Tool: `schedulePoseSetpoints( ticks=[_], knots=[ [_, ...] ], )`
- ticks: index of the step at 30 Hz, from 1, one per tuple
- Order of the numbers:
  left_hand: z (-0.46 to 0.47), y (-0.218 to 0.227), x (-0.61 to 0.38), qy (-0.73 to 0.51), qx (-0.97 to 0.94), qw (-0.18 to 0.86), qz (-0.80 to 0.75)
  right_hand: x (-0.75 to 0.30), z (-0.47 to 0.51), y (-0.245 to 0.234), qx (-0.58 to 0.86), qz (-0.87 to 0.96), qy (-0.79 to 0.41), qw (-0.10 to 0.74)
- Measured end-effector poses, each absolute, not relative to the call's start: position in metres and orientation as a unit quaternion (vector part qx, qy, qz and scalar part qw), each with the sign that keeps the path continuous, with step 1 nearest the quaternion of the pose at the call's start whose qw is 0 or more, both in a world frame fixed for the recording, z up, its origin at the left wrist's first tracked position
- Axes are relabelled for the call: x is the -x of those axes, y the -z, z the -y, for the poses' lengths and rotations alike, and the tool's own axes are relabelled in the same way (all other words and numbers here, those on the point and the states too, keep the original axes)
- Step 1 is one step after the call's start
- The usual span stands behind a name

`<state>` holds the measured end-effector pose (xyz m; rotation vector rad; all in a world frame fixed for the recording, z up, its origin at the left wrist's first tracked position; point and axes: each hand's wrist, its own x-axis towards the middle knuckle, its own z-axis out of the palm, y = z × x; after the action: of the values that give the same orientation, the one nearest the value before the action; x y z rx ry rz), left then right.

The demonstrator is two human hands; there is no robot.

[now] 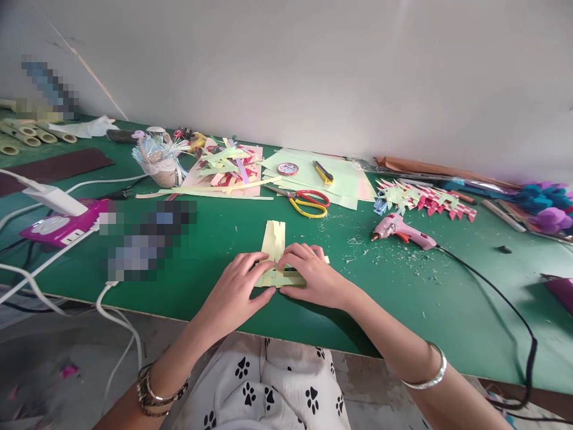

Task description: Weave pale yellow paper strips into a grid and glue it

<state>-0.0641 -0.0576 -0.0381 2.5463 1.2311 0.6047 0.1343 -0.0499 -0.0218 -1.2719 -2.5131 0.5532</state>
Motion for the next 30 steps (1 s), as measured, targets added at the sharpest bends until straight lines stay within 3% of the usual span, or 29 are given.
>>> schedulePoseSetpoints(
  ticks=[30],
  knots=[
    [0.0555,0.0366,0.0658,-0.258,-0.853,0.194,-0.411,-0.1327,0.0495,0.025,0.449,0.864,-0.174,0.15]
  ],
)
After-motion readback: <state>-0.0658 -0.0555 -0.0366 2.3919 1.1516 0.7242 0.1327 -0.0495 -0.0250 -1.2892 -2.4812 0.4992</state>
